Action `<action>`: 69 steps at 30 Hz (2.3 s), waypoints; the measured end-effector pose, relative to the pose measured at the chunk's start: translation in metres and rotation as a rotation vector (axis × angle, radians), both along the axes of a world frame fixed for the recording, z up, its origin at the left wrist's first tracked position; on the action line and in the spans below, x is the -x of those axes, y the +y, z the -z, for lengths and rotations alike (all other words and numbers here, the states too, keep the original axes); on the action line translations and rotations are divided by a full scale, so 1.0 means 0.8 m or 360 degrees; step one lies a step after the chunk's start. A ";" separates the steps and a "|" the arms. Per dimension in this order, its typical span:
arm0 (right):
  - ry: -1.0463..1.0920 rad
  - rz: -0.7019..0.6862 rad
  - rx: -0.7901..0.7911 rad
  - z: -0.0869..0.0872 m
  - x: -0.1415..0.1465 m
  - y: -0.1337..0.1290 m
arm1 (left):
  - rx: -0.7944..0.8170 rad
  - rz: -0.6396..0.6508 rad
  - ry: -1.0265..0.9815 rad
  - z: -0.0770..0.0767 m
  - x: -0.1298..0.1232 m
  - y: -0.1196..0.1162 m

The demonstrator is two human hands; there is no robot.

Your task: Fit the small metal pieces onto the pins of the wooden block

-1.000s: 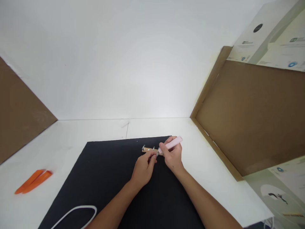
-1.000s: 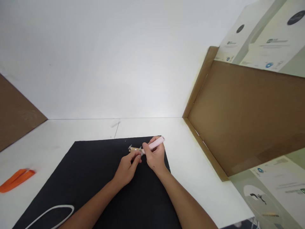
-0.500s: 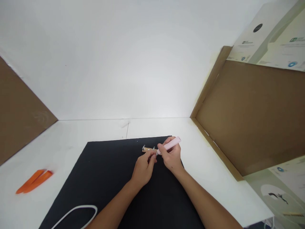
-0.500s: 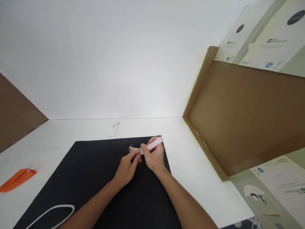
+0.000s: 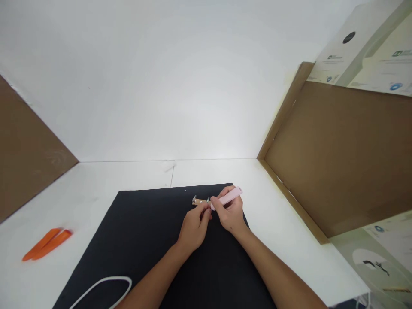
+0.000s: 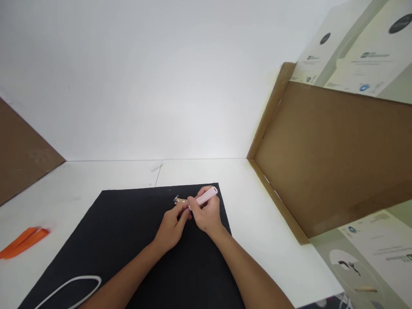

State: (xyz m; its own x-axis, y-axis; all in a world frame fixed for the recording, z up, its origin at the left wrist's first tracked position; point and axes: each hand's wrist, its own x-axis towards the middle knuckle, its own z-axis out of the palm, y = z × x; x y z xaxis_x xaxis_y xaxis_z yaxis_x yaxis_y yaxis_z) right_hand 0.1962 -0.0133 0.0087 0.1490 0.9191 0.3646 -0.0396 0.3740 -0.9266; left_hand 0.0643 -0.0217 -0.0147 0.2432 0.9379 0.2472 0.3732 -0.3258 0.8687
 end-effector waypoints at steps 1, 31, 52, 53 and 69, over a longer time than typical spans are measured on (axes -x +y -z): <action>0.0000 0.0004 0.0000 0.000 0.000 0.000 | 0.0001 0.0000 0.0003 0.000 0.000 0.000; -0.0125 0.0121 -0.0020 0.003 -0.005 0.003 | 0.0006 0.0021 0.0099 0.000 0.000 -0.001; -0.0372 0.0097 -0.0041 0.011 -0.001 -0.002 | -0.0190 0.0089 0.0501 0.003 -0.001 -0.004; -0.0407 0.0101 -0.0062 0.011 -0.001 -0.003 | -0.0190 0.0092 0.0500 0.004 -0.001 -0.003; -0.0472 0.0125 -0.0119 0.013 -0.003 -0.002 | -0.0183 0.0092 0.0488 0.005 -0.002 -0.004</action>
